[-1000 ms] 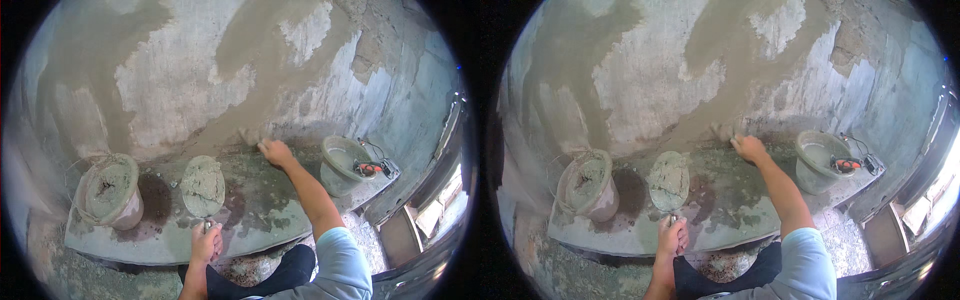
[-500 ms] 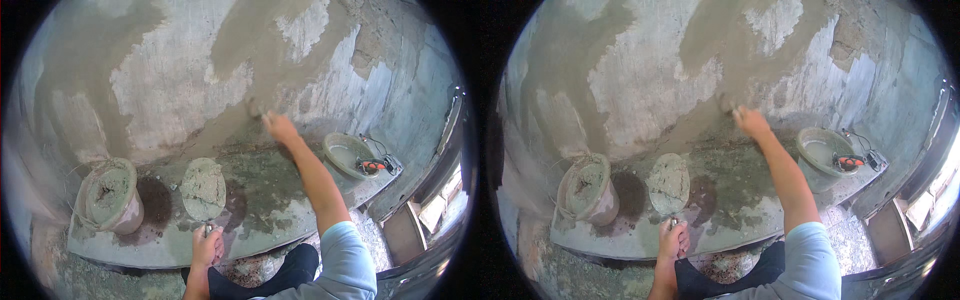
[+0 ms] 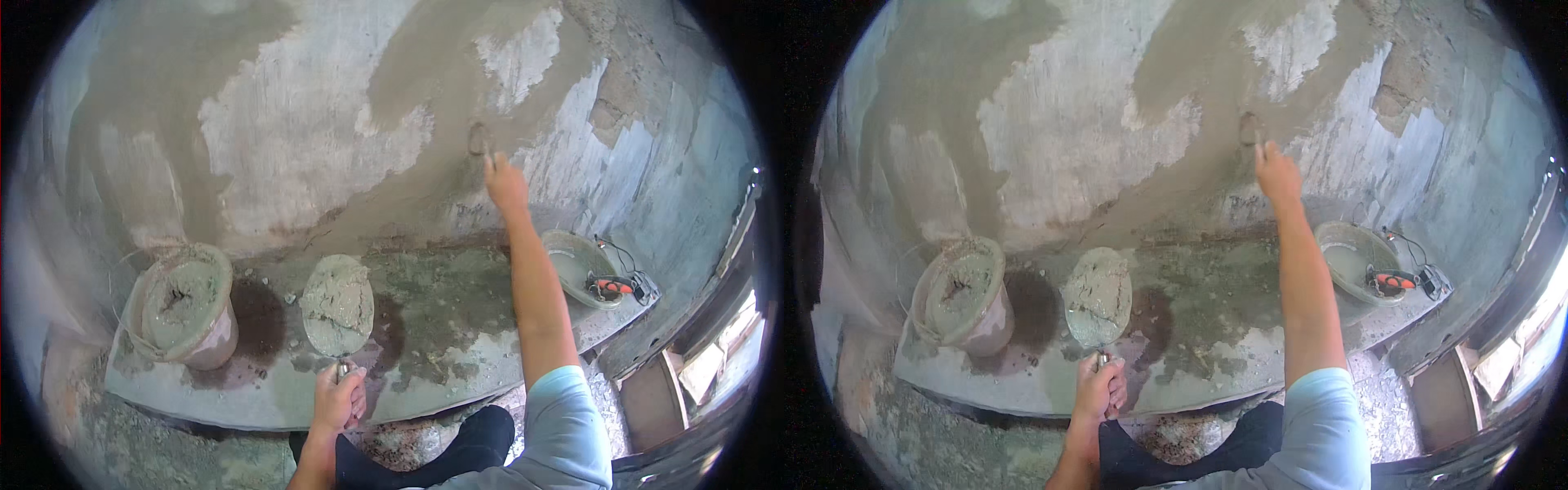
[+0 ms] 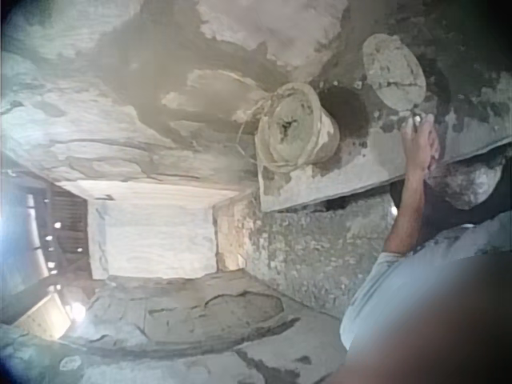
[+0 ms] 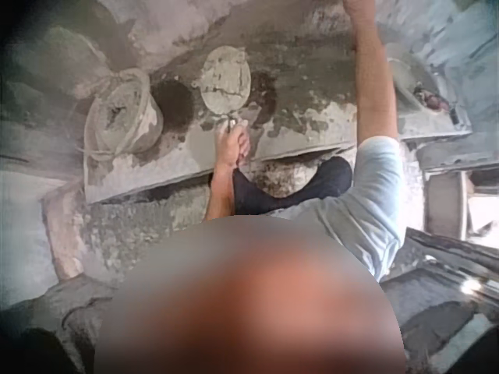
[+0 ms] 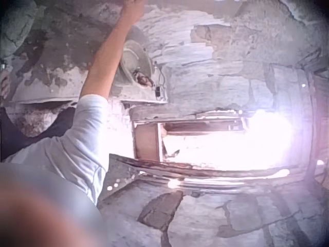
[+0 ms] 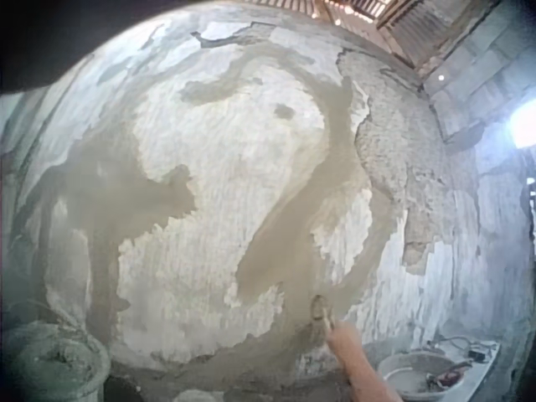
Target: The person applies cement mixture to an unfinished wall using a trowel.
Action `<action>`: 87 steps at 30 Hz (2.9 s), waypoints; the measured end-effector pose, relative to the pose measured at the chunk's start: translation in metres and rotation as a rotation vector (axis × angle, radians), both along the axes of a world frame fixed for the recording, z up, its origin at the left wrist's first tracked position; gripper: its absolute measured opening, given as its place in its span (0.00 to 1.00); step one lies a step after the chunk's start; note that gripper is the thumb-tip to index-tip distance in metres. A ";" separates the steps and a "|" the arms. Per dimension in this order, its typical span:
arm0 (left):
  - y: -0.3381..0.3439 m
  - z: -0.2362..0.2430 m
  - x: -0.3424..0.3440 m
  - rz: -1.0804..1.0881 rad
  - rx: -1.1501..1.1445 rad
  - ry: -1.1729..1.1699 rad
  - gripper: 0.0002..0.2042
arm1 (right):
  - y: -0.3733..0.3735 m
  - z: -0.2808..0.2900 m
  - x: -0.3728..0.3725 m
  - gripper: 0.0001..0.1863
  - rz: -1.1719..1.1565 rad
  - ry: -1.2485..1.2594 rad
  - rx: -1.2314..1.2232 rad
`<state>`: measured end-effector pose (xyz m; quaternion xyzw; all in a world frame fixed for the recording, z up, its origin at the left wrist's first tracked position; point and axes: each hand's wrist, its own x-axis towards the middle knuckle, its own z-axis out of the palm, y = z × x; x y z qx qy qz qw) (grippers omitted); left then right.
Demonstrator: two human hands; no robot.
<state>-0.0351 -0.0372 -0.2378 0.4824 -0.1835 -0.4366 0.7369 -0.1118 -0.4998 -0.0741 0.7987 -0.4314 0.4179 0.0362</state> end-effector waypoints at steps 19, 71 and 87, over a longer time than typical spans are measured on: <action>0.000 -0.004 0.006 -0.027 -0.006 -0.045 0.09 | 0.046 -0.111 0.020 0.24 0.249 0.255 0.156; 0.002 -0.019 -0.003 0.152 -0.070 -0.413 0.08 | 0.217 -0.018 -0.004 0.14 0.910 0.364 -0.522; 0.003 -0.012 -0.008 0.164 -0.049 -0.630 0.12 | 0.137 -0.087 0.049 0.14 0.541 0.314 -0.427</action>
